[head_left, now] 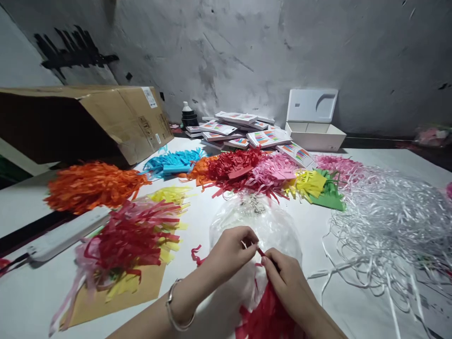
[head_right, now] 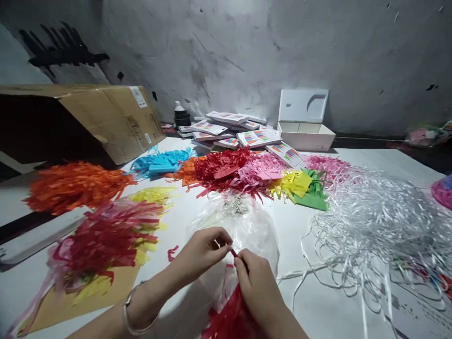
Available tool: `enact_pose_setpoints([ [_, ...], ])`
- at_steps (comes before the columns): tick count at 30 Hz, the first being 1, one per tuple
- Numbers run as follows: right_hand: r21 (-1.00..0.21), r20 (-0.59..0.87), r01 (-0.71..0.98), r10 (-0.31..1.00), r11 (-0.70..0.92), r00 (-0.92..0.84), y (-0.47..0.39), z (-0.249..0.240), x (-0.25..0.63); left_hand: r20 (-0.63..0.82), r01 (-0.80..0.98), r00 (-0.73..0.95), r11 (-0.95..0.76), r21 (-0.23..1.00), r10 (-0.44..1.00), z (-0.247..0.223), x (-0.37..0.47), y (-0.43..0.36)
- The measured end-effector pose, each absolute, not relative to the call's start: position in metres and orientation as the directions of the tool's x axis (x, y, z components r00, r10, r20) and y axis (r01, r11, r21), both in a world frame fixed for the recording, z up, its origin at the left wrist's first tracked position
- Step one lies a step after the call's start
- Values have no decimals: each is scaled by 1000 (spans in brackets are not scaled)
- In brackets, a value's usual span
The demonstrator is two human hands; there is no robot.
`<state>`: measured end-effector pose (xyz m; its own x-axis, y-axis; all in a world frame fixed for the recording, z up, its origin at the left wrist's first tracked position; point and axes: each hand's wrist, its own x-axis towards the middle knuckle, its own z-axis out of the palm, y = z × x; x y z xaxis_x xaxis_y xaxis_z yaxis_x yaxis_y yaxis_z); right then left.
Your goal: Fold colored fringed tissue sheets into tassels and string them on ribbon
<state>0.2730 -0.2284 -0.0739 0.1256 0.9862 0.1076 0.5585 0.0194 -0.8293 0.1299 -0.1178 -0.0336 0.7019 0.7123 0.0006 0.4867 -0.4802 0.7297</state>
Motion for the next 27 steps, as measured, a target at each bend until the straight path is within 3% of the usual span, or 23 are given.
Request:
enact_pose_setpoints([
  [2,-840,207,532,970,108,131,-232,-70,270,-70,372,682,-263,890,728,-29,120,-125],
  [4,-825,310,525,944,208,112,-237,-66,264,-163,162,664,73,984,730,-27,109,-134],
  [6,-789,372,549,925,275,73,-242,-63,257,-228,-39,654,333,942,722,-28,100,-142],
  [7,-774,388,564,920,289,61,-245,-62,253,-237,-91,651,384,919,722,-30,95,-146],
  [14,-782,309,590,947,201,87,-262,-50,223,-181,-239,640,417,877,746,-33,72,-163],
  [21,-660,222,727,974,188,-50,-270,-47,206,-157,-282,643,422,861,750,-39,48,-173],
  [27,-737,168,658,985,155,-44,-273,-39,189,-143,-224,653,370,901,744,-40,28,-179],
])
